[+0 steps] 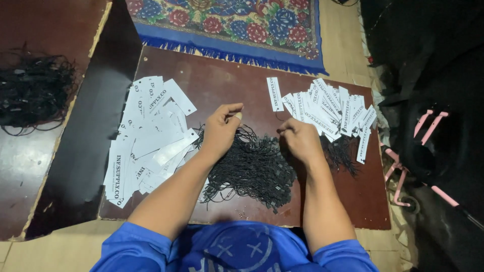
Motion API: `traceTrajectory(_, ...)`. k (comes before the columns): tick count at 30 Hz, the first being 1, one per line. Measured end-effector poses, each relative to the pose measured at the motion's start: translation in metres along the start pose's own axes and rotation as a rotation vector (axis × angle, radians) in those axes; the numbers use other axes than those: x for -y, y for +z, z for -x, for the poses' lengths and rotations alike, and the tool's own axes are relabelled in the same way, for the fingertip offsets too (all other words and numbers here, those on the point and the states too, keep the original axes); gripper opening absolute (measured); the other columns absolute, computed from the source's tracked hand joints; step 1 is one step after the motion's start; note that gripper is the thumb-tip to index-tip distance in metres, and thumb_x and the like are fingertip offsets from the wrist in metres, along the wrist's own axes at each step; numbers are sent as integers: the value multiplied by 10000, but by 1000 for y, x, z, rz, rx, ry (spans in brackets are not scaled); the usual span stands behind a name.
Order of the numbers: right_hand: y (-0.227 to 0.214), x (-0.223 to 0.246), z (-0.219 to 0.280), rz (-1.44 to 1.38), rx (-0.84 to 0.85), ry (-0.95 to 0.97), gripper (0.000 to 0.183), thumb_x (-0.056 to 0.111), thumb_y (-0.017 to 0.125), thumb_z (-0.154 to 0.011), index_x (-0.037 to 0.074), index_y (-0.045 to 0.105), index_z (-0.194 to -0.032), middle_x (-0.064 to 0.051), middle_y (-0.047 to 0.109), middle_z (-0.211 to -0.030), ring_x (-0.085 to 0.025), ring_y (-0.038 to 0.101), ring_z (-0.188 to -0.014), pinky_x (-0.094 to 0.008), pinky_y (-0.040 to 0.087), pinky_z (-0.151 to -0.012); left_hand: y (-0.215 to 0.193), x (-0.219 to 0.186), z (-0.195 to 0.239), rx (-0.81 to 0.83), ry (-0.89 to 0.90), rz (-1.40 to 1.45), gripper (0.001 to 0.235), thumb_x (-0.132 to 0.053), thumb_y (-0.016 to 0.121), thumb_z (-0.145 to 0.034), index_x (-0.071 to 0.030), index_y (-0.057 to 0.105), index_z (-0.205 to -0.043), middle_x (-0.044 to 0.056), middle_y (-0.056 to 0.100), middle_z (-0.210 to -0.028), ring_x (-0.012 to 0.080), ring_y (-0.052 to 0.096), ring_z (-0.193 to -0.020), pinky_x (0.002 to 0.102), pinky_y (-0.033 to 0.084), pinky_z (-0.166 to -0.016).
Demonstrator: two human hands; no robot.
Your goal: The person repeatedly picks up white paper tags and black cables from a table, threads the tag through the cable, and places the assembled unit into a growing pile on the right. The process continues throughout the clip with consistent hand movements and no visible tools.
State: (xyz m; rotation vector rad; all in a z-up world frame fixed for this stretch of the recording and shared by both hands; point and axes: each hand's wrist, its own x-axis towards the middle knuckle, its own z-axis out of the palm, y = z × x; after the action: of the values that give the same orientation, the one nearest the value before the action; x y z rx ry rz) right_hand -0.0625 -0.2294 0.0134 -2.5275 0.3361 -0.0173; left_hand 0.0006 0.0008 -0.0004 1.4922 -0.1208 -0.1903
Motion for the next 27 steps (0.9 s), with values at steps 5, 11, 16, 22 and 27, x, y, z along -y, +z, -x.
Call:
traceTrajectory(5, 21, -43, -21, 103, -153, -167, 296, 105, 609, -904, 197, 785, -1124, -46, 765, -1047, -308, 712, -1043, -436, 515, -964, 0, 4, -1, 0, -14, -22, 318, -79, 601, -950, -63, 716, -1246, 128, 711, -1167, 182, 739, -882, 345, 607, -816)
traceTrajectory(11, 12, -32, -15, 1, -342, -193, 242, 73, 621, -925, 132, 773, -1103, -93, 719, -1033, -352, 694, -1020, -458, 518, -939, 0, 4, -3, 1, -12, -47, 315, -87, 594, -948, -67, 718, -1237, 117, 719, -1155, 172, 739, -867, 341, 606, -806)
traceTrajectory(16, 21, -25, -13, -59, -286, -240, 197, 90, 645, -914, 135, 790, -1039, -105, 722, -962, -368, 702, -992, -460, 541, -907, -1, 6, -2, 14, 8, -61, 316, -104, 584, -963, -50, 709, -1248, 134, 722, -1158, 197, 737, -899, 357, 599, -809)
traceTrajectory(22, 15, -8, -5, -50, -154, -256, 192, 138, 658, -906, 170, 807, -1024, -77, 744, -916, -345, 719, -968, -445, 556, -902, -2, -1, 0, 60, 95, -294, 286, -132, 625, -951, -72, 742, -1205, 147, 721, -1114, 292, 732, -1008, 380, 598, -846)
traceTrajectory(27, 11, -44, -17, -10, -446, -126, 193, 98, 636, -934, 94, 785, -1055, -159, 731, -962, -382, 701, -972, -473, 531, -886, -2, -7, 8, 77, 165, -378, 265, -151, 618, -947, -68, 762, -1153, 152, 729, -983, 336, 716, -982, 400, 596, -832)
